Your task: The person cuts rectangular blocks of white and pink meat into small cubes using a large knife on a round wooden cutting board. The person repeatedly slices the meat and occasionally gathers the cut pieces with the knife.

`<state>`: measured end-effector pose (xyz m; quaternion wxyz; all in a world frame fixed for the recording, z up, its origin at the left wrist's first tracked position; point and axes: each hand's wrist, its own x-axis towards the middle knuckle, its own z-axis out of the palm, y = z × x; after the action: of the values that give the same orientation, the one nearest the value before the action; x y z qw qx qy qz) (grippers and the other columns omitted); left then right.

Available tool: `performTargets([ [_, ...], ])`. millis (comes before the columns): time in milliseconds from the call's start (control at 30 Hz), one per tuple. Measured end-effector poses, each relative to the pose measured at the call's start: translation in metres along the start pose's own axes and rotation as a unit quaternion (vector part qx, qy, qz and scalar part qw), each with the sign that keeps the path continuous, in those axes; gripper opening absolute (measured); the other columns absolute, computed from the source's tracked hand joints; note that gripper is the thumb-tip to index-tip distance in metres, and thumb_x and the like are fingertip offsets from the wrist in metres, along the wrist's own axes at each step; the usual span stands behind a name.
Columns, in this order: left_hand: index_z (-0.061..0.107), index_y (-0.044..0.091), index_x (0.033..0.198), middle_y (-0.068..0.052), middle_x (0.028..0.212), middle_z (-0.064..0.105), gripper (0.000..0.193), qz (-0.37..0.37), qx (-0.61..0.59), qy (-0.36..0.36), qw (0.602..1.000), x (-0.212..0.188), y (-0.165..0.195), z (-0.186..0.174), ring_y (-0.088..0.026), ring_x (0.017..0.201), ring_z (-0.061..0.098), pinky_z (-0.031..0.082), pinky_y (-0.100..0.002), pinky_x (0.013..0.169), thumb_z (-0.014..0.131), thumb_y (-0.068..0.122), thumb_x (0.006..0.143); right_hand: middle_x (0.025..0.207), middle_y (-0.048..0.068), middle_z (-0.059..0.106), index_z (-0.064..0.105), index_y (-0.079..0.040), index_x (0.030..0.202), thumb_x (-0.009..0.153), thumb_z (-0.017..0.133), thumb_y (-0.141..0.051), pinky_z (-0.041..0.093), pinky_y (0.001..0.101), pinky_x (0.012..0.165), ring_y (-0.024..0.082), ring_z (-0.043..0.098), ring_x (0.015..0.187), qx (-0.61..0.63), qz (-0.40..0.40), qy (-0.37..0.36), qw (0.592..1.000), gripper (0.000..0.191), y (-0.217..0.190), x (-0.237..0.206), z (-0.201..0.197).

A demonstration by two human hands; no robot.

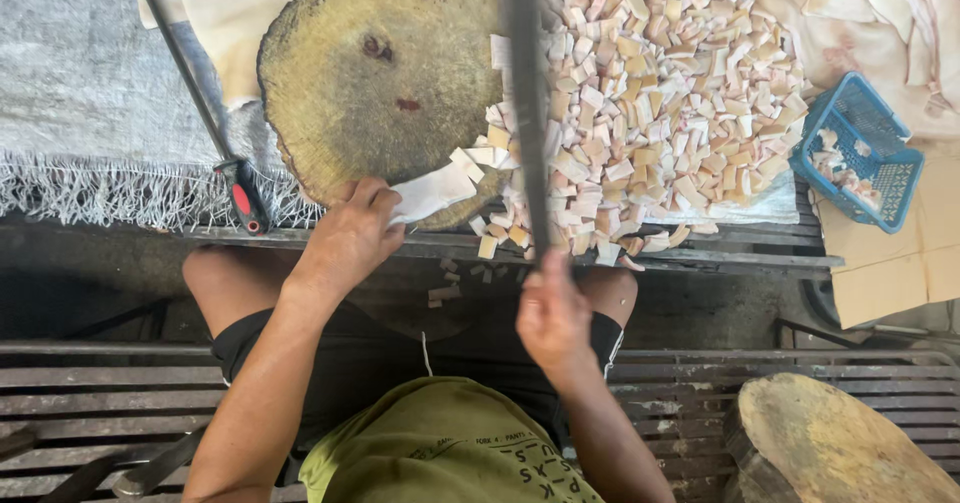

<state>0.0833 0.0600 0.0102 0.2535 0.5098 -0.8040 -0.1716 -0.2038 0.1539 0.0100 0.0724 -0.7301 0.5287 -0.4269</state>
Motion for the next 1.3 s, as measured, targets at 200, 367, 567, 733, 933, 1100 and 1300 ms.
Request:
performTargets([
  [200,0.068,0.0,0.109,-0.018,0.116,0.062,0.035,0.012,0.009,0.005,1.0,-0.003,-0.002,0.002,-0.041,0.109,0.061,0.054,-0.047,0.092,0.078,0.014,0.079,0.096,0.025,0.07,0.041,-0.003,0.157,0.086,0.062,0.008,0.059,0.0419,0.067,0.037,0.07,0.076,-0.046,0.019,-0.121,0.991,0.075,0.0,0.004,-0.007],
  [367,0.068,0.001,0.106,-0.017,0.115,0.062,0.032,0.007,0.008,0.012,1.0,0.003,-0.002,0.01,-0.04,0.108,0.061,0.055,-0.047,0.09,0.078,0.013,0.078,0.077,0.012,0.068,0.038,-0.008,0.157,0.099,0.057,0.005,0.062,0.0391,0.061,0.027,0.068,0.061,0.056,0.068,0.025,0.996,0.063,0.002,-0.002,-0.015],
  [567,0.067,0.0,0.104,-0.017,0.113,0.062,0.028,0.018,0.007,0.023,1.0,0.008,0.001,0.01,-0.04,0.108,0.061,0.056,-0.046,0.089,0.077,0.013,0.08,0.088,0.02,0.071,0.044,-0.006,0.152,0.084,0.065,0.001,0.055,0.0449,0.062,0.039,0.069,0.07,-0.06,0.053,-0.196,0.977,0.072,-0.01,-0.002,0.011],
  [733,0.067,0.0,0.103,-0.017,0.113,0.062,0.027,0.018,-0.009,0.034,0.999,0.014,-0.002,0.017,-0.041,0.105,0.061,0.056,-0.046,0.086,0.076,0.013,0.081,0.089,0.018,0.069,0.044,-0.006,0.153,0.093,0.059,0.003,0.058,0.0404,0.065,0.036,0.07,0.071,-0.017,0.111,-0.072,0.991,0.063,-0.004,0.004,-0.021],
  [933,0.067,0.001,0.102,-0.016,0.112,0.062,0.024,0.013,0.0,0.049,0.999,0.018,-0.003,0.03,-0.04,0.105,0.062,0.057,-0.047,0.085,0.076,0.012,0.082,0.095,0.024,0.074,0.042,0.002,0.151,0.092,0.065,0.004,0.057,0.0405,0.06,0.034,0.073,0.07,-0.02,0.039,-0.093,0.995,0.063,-0.008,0.005,0.017],
  [1100,0.067,0.001,0.099,-0.017,0.111,0.062,0.025,0.011,0.009,0.045,0.999,0.017,0.0,0.036,-0.041,0.102,0.061,0.057,-0.047,0.083,0.077,0.013,0.079,0.1,0.023,0.073,0.046,-0.005,0.151,0.088,0.064,0.004,0.062,0.0395,0.072,0.034,0.074,0.083,-0.043,-0.01,-0.127,0.991,0.066,-0.006,0.007,0.0],
  [1300,0.066,-0.001,0.1,-0.017,0.113,0.061,0.024,-0.004,-0.004,0.051,0.999,0.024,-0.001,0.046,-0.04,0.104,0.061,0.058,-0.046,0.082,0.077,0.012,0.082,0.089,0.013,0.074,0.038,0.002,0.153,0.097,0.059,0.007,0.063,0.0349,0.064,0.025,0.074,0.067,0.045,0.016,0.032,0.998,0.061,-0.005,0.002,0.002],
])
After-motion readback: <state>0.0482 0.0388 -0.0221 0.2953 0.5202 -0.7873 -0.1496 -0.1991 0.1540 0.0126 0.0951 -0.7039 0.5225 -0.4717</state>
